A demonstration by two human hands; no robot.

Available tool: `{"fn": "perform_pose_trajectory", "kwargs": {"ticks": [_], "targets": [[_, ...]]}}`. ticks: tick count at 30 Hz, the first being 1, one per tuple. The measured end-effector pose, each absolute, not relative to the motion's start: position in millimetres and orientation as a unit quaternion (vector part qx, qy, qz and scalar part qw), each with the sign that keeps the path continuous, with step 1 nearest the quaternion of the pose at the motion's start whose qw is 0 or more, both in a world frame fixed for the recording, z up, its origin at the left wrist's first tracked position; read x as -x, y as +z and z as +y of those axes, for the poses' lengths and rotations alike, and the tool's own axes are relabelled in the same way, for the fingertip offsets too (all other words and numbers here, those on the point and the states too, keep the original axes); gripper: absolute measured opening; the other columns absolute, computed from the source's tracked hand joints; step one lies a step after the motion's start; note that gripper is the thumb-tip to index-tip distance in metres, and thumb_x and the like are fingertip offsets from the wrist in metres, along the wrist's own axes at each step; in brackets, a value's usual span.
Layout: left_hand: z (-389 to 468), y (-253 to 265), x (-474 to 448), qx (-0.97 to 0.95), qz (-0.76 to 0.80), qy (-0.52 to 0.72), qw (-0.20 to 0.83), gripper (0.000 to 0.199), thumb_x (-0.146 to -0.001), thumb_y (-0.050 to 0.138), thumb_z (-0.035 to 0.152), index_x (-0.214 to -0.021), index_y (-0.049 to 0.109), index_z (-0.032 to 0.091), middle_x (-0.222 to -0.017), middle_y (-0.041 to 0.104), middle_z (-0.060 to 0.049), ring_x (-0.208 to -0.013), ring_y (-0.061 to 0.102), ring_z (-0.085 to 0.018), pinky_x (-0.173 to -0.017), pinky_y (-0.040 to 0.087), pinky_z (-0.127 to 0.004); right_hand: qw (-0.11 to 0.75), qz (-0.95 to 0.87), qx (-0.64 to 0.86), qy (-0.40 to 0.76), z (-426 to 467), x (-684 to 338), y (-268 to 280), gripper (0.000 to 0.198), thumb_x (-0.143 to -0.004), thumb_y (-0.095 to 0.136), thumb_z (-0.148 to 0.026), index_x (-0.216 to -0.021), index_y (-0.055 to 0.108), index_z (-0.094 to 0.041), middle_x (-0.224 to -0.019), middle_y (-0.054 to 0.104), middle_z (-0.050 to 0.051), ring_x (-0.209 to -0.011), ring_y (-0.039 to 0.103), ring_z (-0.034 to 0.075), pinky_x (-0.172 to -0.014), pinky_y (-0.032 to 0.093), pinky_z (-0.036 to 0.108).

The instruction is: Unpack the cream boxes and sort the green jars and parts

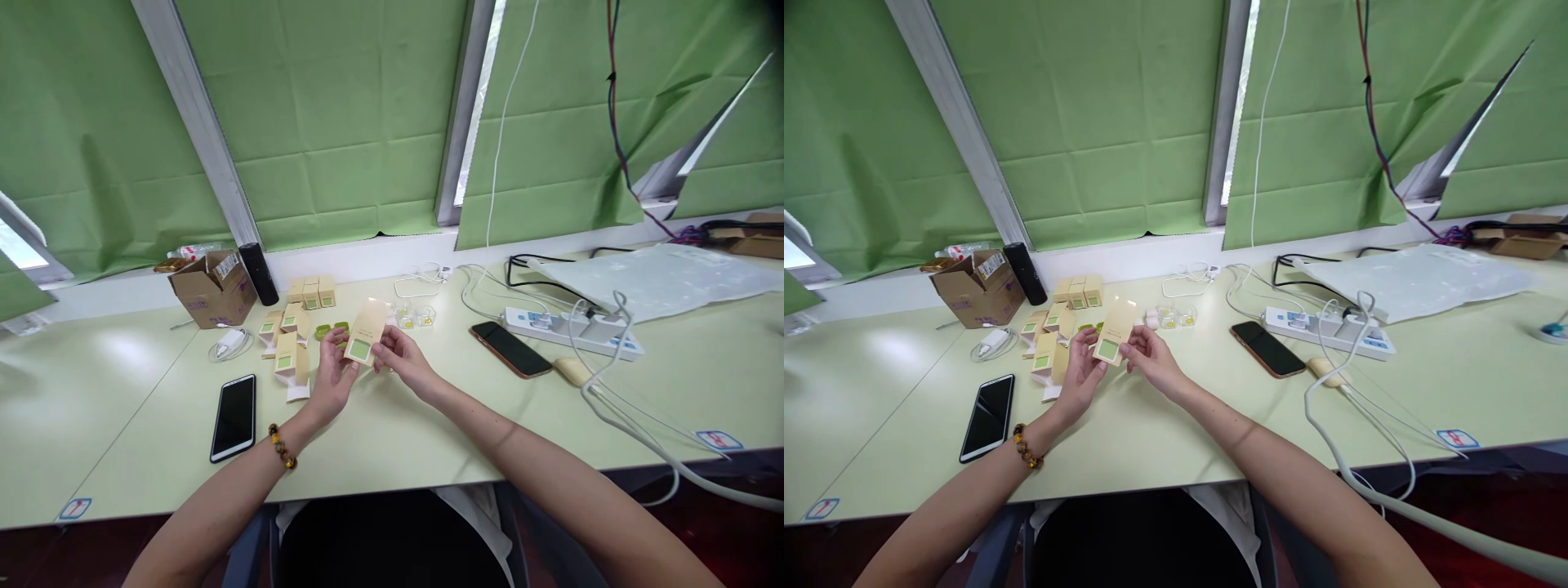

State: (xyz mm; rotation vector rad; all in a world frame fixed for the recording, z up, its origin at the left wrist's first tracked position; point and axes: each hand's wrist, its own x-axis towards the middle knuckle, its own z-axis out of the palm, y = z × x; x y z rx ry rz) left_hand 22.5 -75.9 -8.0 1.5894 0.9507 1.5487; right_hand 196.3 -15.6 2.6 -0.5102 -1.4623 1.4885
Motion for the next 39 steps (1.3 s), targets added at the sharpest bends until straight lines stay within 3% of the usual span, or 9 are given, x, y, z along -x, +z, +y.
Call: {"fn": "perform_pose_trajectory", "kwargs": {"ticks": [10, 14, 19, 23, 29, 35, 39], "targets": [[-79, -5, -24, -0.609, 0.367, 0.604, 0.36, 0.058, -0.09, 0.069, 0.038, -0.135, 0.034, 0.028, -0.128, 0.05, -0.009, -0.117, 0.059, -0.024, -0.099, 0.051, -0.04, 0.5, -0.619, 0.23, 0.561, -16, -194, -4, 0.049, -0.079, 0.085, -0.054, -0.11, 0.062, -0.024, -0.102, 0.07, 0.006, -0.081, 0.065, 0.018, -0.064, 0.057, 0.03], [-81, -7, -25, -0.612, 0.368, 0.601, 0.36, 0.062, -0.084, 0.073, 0.031, -0.133, 0.034, 0.029, -0.125, 0.051, -0.007, -0.116, 0.059, -0.024, -0.095, 0.051, -0.038, 0.501, -0.613, 0.229, 0.567, -19, -195, -1, 0.047, -0.085, 0.078, -0.06, -0.11, 0.062, -0.023, -0.091, 0.07, 0.003, -0.07, 0.064, 0.016, -0.063, 0.057, 0.032], [-82, -10, -24, -0.632, 0.342, 0.589, 0.369, 0.064, -0.088, 0.073, 0.036, -0.138, 0.034, 0.029, -0.131, 0.052, -0.009, -0.121, 0.058, -0.026, -0.098, 0.051, -0.039, 0.5, -0.574, 0.229, 0.607, -15, -197, 2, 0.049, -0.08, 0.082, -0.061, -0.106, 0.063, -0.024, -0.085, 0.071, 0.002, -0.064, 0.064, 0.015, -0.063, 0.058, 0.033], [-82, -10, -23, -0.646, 0.366, 0.59, 0.318, 0.057, -0.095, 0.068, 0.04, -0.141, 0.037, 0.026, -0.14, 0.05, -0.014, -0.126, 0.057, -0.027, -0.1, 0.051, -0.041, 0.484, -0.536, 0.224, 0.655, -12, -197, 0, 0.051, -0.078, 0.084, -0.061, -0.102, 0.062, -0.022, -0.081, 0.073, 0.002, -0.068, 0.067, 0.016, -0.061, 0.057, 0.03], [-84, -6, -26, -0.625, 0.461, 0.583, 0.237, 0.049, -0.094, 0.072, 0.041, -0.134, 0.049, 0.023, -0.13, 0.061, -0.014, -0.112, 0.063, -0.027, -0.094, 0.055, -0.042, 0.472, -0.527, 0.232, 0.667, -12, -196, -2, 0.053, -0.076, 0.087, -0.06, -0.102, 0.064, -0.02, -0.08, 0.072, 0.002, -0.066, 0.066, 0.015, -0.06, 0.056, 0.03], [-85, -8, -20, -0.689, 0.461, 0.544, 0.129, 0.039, -0.108, 0.047, 0.036, -0.143, 0.054, 0.021, -0.139, 0.065, -0.014, -0.126, 0.063, -0.028, -0.108, 0.049, -0.044, 0.475, -0.504, 0.242, 0.679, -12, -199, 4, 0.051, -0.076, 0.088, -0.06, -0.095, 0.064, -0.019, -0.074, 0.068, 0.001, -0.061, 0.06, 0.012, -0.056, 0.05, 0.027], [-85, -9, -19, -0.697, 0.473, 0.529, 0.101, 0.039, -0.11, 0.038, 0.034, -0.143, 0.056, 0.02, -0.136, 0.069, -0.013, -0.124, 0.066, -0.026, -0.104, 0.053, -0.041, 0.463, -0.498, 0.246, 0.691, -13, -200, 6, 0.051, -0.076, 0.087, -0.061, -0.09, 0.064, -0.018, -0.068, 0.061, -0.002, -0.056, 0.053, 0.009, -0.053, 0.045, 0.024]]}}
